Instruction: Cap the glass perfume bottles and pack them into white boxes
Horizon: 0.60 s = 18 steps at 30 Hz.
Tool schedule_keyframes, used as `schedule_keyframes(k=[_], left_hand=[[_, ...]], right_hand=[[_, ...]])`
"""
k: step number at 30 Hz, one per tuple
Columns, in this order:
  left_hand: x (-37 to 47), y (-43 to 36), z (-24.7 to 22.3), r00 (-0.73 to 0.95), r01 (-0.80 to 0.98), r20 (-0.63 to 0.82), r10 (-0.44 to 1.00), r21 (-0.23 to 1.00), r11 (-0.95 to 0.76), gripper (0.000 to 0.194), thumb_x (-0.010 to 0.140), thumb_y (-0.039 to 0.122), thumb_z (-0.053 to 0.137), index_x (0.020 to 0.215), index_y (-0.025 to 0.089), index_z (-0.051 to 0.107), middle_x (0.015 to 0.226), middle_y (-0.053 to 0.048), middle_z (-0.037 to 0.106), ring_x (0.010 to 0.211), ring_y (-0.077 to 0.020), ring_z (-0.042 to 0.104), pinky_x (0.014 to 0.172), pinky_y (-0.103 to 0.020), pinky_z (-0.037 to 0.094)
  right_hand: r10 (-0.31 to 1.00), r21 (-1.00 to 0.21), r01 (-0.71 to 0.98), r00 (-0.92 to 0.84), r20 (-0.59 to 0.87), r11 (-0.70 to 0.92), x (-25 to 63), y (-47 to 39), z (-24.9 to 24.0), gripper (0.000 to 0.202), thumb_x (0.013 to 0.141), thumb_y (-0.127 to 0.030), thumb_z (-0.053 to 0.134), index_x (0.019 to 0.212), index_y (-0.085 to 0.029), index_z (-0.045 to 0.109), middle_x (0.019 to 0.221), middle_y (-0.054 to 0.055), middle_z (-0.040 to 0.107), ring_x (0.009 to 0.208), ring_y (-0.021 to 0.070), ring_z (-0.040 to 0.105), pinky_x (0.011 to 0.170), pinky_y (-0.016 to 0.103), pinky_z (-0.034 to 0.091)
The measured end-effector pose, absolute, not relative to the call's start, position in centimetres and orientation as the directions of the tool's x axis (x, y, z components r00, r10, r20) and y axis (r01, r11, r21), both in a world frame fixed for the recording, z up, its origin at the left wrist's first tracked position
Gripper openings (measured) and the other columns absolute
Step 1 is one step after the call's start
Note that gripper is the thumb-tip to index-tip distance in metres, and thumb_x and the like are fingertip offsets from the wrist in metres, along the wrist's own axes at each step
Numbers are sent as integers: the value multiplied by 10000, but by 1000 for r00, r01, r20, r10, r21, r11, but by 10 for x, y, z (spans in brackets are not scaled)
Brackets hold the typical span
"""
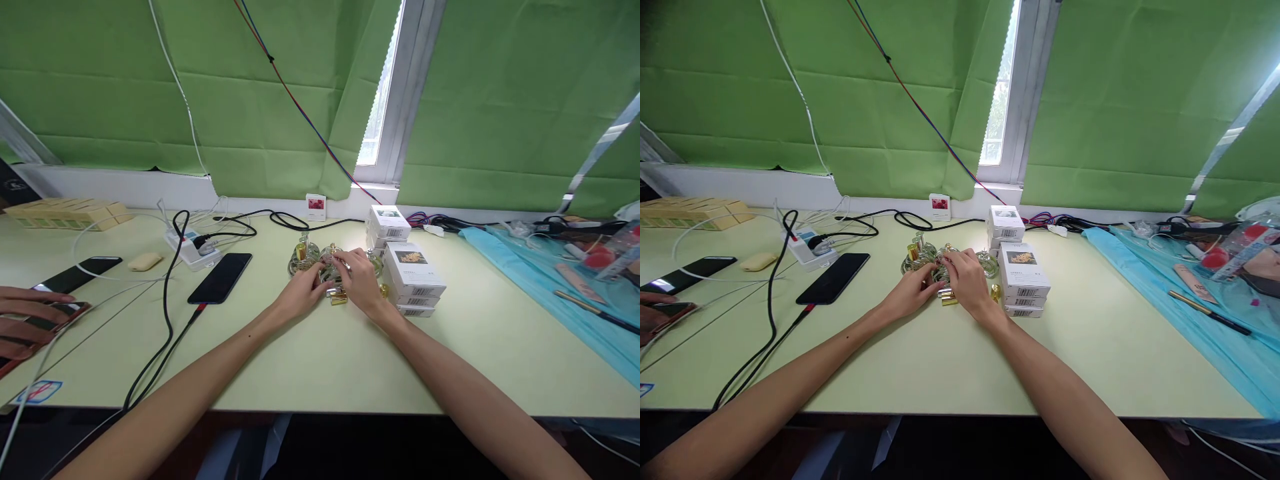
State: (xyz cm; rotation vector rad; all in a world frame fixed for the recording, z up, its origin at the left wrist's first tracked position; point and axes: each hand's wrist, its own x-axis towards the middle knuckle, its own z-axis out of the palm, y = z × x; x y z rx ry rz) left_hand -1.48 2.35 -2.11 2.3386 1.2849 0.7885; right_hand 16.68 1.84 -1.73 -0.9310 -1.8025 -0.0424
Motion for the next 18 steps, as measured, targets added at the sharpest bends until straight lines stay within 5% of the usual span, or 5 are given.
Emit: schedule_keyframes(k=[18], left_hand=[[-16, 25, -20, 434, 659, 306, 847, 534, -531, 331, 971, 459, 532, 1143, 182, 593, 711, 1, 629, 624, -179, 571, 588, -278, 379]], right_hand=[[589, -377, 633, -158, 792, 677, 168, 16, -15, 175, 1006, -191, 538, 1076, -201, 697, 969, 74, 751, 927, 238, 588, 800, 357, 519]])
